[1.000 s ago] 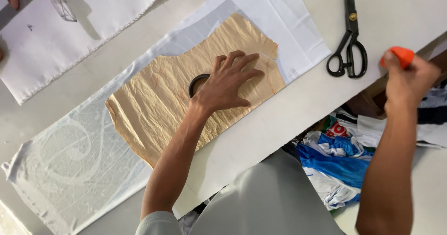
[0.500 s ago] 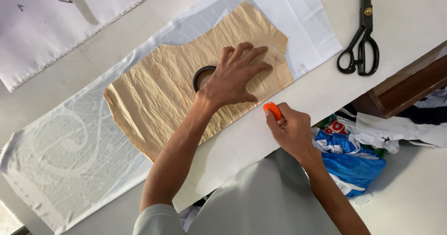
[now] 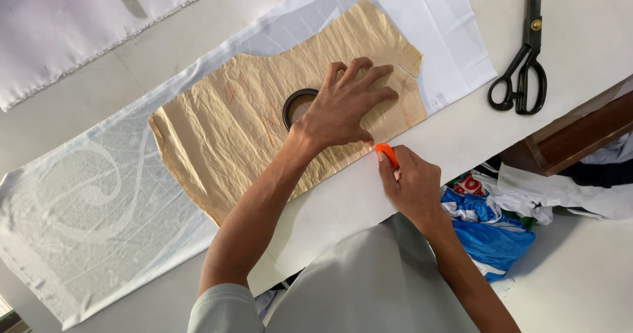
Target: Marking a garment pattern onto fabric with chalk and then cutting the piece out using industrial scissors.
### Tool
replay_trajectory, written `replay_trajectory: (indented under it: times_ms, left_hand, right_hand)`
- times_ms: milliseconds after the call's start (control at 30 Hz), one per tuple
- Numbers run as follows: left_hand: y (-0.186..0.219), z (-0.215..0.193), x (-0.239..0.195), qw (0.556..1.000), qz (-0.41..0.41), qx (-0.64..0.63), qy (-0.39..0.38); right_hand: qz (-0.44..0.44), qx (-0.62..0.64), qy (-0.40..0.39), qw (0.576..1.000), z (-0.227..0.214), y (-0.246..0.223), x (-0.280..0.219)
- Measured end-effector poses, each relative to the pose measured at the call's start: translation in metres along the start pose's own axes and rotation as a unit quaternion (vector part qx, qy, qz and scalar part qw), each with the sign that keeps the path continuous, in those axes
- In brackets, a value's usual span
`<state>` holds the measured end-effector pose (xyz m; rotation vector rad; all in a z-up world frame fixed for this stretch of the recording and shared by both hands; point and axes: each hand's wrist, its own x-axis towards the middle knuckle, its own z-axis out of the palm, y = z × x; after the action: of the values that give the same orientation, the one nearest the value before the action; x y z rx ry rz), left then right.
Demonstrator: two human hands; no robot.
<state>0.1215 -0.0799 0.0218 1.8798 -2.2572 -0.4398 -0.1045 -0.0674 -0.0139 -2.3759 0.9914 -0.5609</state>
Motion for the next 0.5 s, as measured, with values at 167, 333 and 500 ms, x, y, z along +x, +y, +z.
replay_trajectory:
  times_ms: [167,333,500]
  left_hand:
    - [0.0013,-0.0007,-0.0011,1.000,-0.006,-0.002,0.001]
    - [-0.0002,0.0031,-0.0008,1.000,-0.002,-0.006,0.006]
    - [-0.0007,0.0073,0.0003,1.000,-0.002,0.000,0.011]
  right_hand:
    - [-0.024,-0.047,-0.007,0.999,0.0004,-0.0026,0.0027]
    - [-0.013,-0.052,-0.030,0.998,-0.0028,-0.0079,0.0052]
    - [-0.048,-0.182,-0.070,0.980,0.0045,-0.0091,0.0038]
